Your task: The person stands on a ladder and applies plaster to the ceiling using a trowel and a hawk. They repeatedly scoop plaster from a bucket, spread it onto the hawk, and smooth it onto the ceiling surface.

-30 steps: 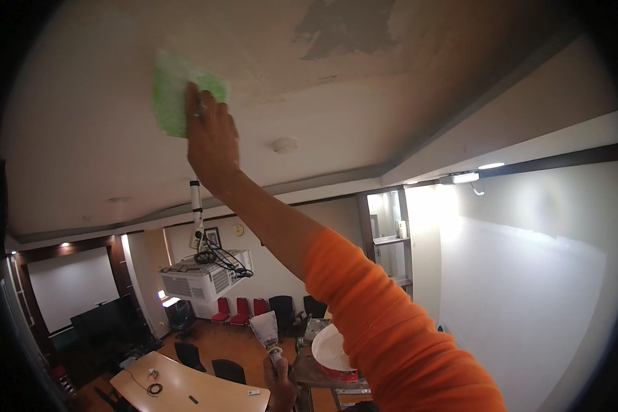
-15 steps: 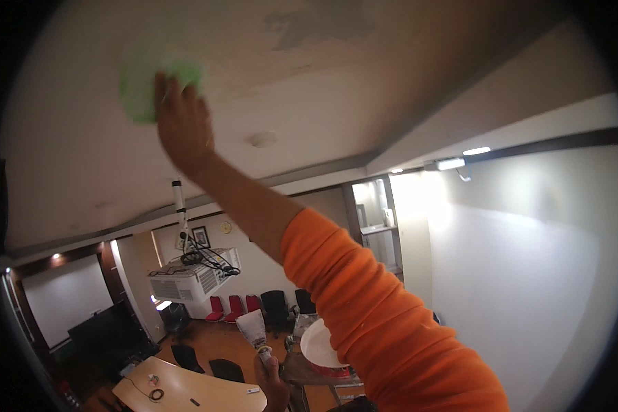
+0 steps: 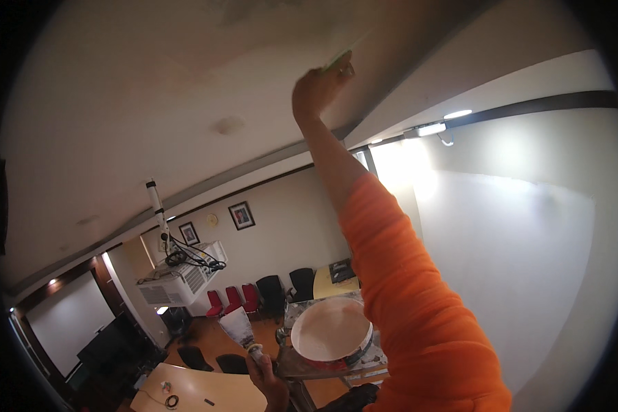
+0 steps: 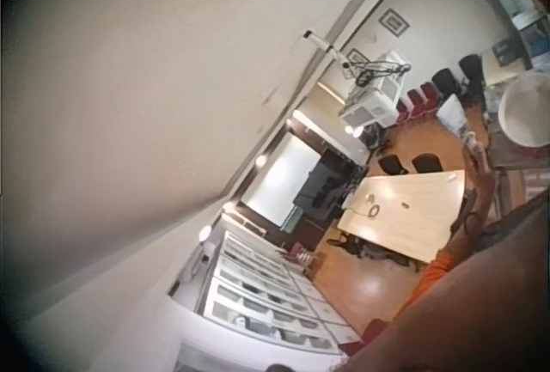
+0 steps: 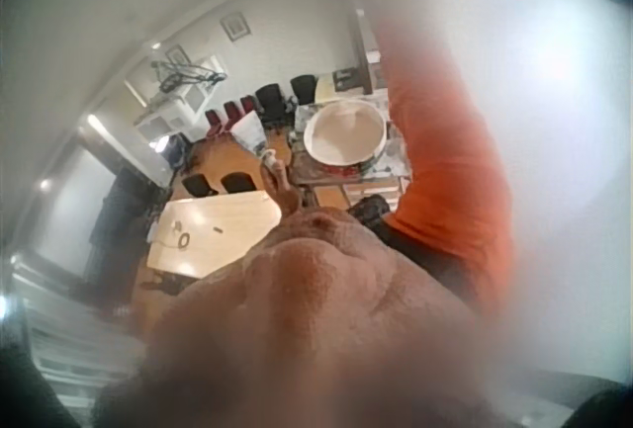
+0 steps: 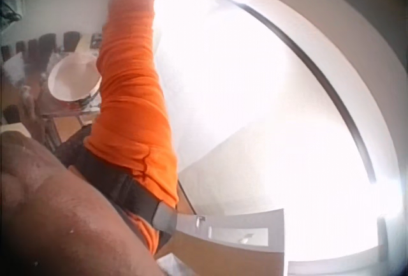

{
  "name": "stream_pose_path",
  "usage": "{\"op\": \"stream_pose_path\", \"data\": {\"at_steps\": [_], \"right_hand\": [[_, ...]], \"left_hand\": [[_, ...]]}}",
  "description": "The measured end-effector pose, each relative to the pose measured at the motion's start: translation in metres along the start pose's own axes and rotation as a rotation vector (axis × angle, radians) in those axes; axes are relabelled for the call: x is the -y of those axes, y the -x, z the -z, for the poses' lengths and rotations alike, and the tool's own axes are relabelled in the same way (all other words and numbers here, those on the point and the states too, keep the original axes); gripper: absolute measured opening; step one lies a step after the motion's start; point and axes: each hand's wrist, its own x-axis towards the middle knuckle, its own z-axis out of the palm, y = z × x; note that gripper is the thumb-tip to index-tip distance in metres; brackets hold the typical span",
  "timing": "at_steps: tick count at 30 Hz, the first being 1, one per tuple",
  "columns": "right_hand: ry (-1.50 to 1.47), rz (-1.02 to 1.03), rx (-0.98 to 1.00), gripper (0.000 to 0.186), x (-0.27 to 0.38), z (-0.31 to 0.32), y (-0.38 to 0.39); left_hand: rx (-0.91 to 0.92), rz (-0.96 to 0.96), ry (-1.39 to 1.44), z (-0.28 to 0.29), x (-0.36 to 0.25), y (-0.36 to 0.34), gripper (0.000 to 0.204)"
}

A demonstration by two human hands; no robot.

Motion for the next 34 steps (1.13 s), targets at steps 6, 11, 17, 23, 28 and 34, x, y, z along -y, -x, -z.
{"op": "stream_pose_path", "data": {"at_steps": [6, 11, 17, 23, 28, 34], "right_hand": [[0.119, 0.009, 0.048, 0.074, 0.051, -0.062, 0.016], [-0.036, 0.081, 0.531, 0.075, 0.081, -0.038, 0.107], [-0.156, 0.052, 0.486, 0.068, 0.033, 0.005, 0.135], [-0.111, -0.404, 0.234, 0.042, -0.052, -0.045, -0.003], [-0.025, -0.136, 0.202, 0.055, 0.063, -0.05, 0.034], [-0.24, 0.043, 0.849, 0.069, 0.125, -0.01, 0.125]], "left_hand": [[0.0, 0.0, -0.094, 0.001, 0.0, 0.001, 0.028], [-0.052, 0.027, -0.06, -0.004, -0.009, 0.002, 0.029], [-0.071, -0.007, -0.058, 0.007, 0.011, -0.001, 0.03], [-0.02, -0.019, -0.056, -0.003, 0.01, -0.004, 0.03], [-0.036, 0.0, -0.122, 0.001, -0.005, 0.004, 0.029], [-0.017, -0.002, -0.091, 0.006, 0.003, 0.001, 0.033]]}}
